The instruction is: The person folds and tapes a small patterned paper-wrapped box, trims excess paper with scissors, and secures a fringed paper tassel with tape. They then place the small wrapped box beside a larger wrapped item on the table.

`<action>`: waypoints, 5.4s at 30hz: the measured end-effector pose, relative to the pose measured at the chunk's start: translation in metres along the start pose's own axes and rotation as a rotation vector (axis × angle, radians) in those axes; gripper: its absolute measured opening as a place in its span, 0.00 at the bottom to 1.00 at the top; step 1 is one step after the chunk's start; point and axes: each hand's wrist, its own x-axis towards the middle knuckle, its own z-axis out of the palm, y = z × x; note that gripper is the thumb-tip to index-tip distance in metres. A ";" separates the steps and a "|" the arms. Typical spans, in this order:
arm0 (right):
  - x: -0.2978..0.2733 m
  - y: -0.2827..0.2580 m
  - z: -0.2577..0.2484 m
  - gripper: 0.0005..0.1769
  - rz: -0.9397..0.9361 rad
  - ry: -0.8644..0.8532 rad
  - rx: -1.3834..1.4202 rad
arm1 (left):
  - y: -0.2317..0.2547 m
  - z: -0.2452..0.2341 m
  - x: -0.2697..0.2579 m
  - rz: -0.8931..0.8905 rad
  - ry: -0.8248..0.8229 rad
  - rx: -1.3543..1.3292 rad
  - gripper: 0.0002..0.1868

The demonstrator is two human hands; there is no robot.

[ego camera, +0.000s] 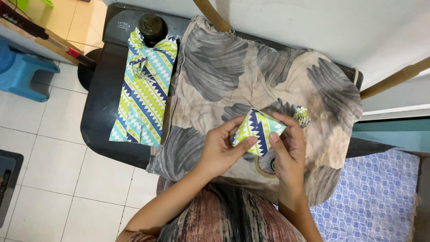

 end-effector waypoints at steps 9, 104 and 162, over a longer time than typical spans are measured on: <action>0.005 0.011 0.004 0.19 -0.054 0.108 -0.037 | 0.021 0.000 0.000 0.002 -0.035 0.214 0.33; 0.034 0.026 -0.072 0.09 -0.014 0.420 -0.447 | -0.007 0.007 0.050 0.365 -0.074 1.200 0.32; 0.012 0.027 0.009 0.17 0.121 0.056 -0.457 | -0.005 -0.031 0.037 0.135 0.128 0.771 0.11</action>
